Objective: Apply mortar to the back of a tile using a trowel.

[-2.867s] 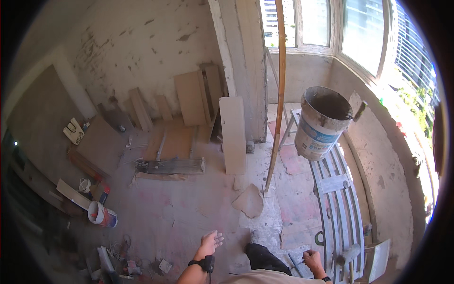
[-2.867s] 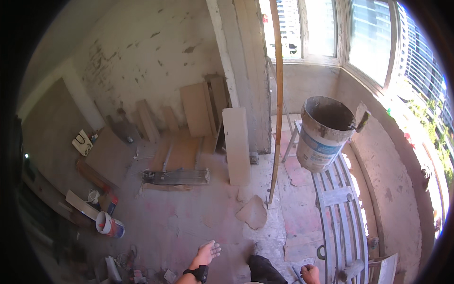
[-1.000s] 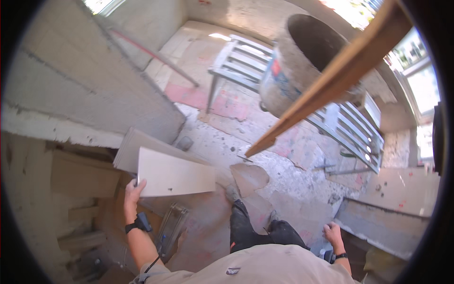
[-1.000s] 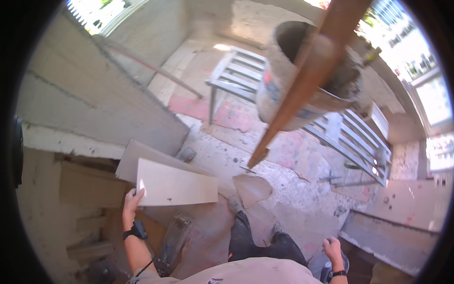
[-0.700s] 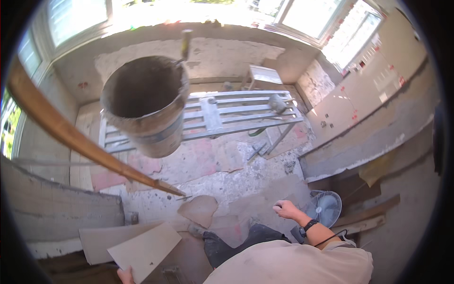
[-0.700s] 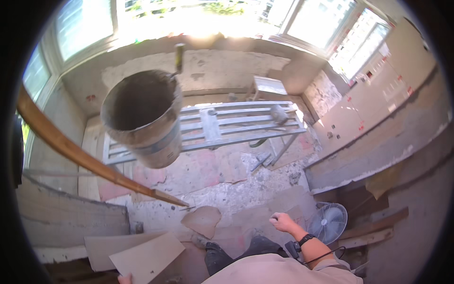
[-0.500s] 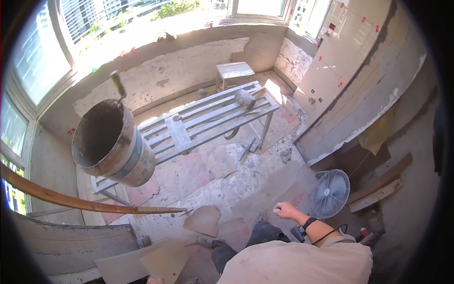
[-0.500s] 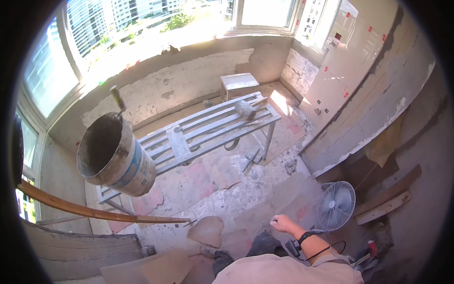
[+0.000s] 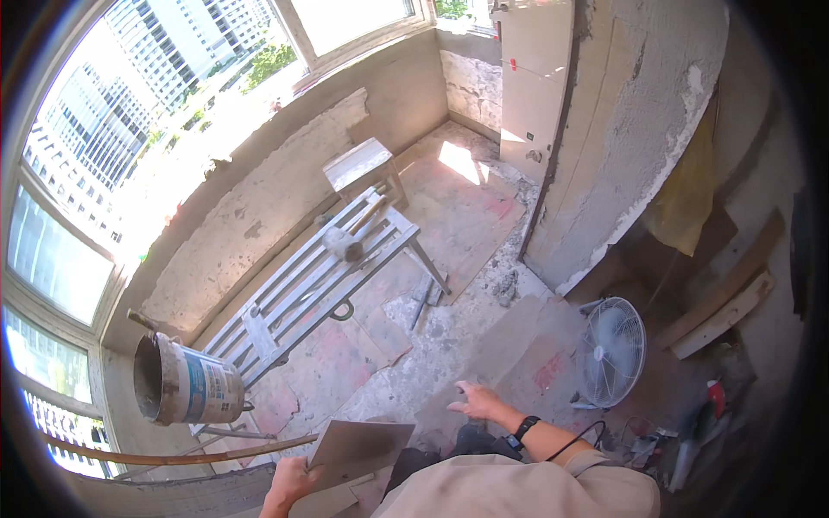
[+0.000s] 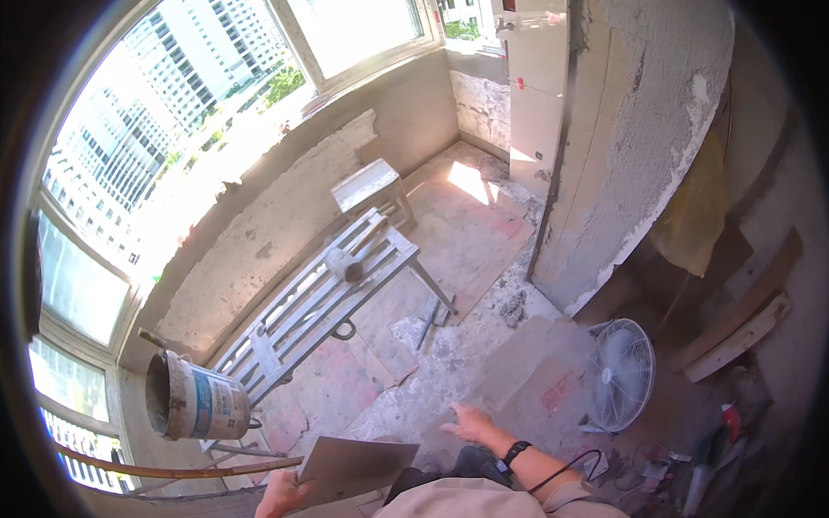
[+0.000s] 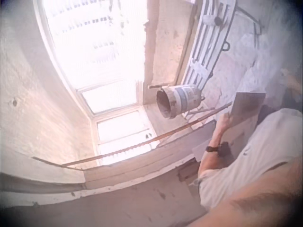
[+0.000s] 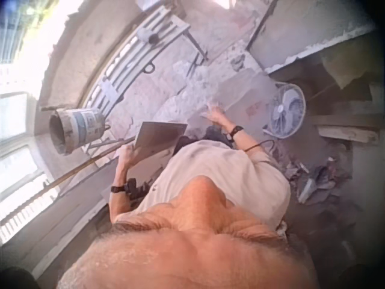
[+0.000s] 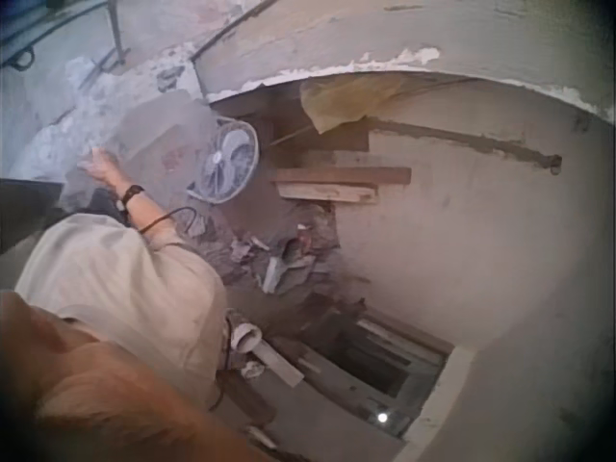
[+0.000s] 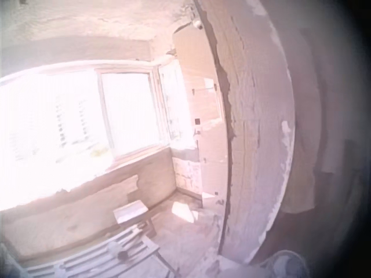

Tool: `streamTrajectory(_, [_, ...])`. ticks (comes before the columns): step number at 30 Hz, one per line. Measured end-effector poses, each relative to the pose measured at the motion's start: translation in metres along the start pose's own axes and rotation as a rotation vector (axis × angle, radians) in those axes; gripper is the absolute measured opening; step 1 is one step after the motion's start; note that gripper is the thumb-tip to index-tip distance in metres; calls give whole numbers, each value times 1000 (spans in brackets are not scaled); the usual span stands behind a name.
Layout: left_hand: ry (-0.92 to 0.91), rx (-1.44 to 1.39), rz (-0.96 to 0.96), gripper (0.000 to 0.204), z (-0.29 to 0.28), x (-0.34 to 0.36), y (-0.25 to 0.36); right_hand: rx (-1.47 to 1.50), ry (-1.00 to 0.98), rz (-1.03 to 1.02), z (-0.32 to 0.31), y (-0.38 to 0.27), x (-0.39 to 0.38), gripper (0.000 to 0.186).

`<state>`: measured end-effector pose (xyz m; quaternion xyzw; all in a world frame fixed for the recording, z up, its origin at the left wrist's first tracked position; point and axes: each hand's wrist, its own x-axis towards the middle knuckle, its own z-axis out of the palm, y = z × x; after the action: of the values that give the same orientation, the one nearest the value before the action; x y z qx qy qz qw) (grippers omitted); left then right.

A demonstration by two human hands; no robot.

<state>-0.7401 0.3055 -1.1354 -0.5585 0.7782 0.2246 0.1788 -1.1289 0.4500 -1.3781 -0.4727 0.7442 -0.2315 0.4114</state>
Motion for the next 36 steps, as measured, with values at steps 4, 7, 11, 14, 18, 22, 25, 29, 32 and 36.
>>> streamTrajectory(4, [9, -203, 231, 27, -54, 17, 91, -219, 303, -295, 2, -27, 57, 72])
streamTrajectory(7, [66, -217, 264, 22, -70, 29, 130, -161, 269, -542, -49, -21, 116, 55])
streamTrajectory(11, [152, -389, 328, 18, -98, 68, 164, -98, -137, -452, -161, -43, 174, 28])
streamTrajectory(14, [246, -498, 404, 14, -123, 110, 182, -55, -13, -658, -200, -37, 223, 21])
streamTrajectory(18, [321, -619, 426, 16, -152, 166, 228, -25, -6, -645, -287, -57, 267, 20])
streamTrajectory(22, [375, -665, 406, 13, -204, 224, 261, -66, 18, -692, -363, -85, 333, 29])
streamTrajectory(25, [501, -758, 381, 18, -229, 256, 278, -50, 23, -794, -412, -112, 385, 34])
streamTrajectory(29, [804, -735, 237, 20, -273, 307, 310, 29, 55, -929, -472, -159, 456, 34])
streamTrajectory(32, [965, -686, 110, 22, -300, 362, 338, 12, 164, -1021, -512, -177, 529, 34])
streamTrajectory(36, [1350, -1524, -85, 36, -258, 432, 347, 95, 158, -932, -559, -218, 603, 37])
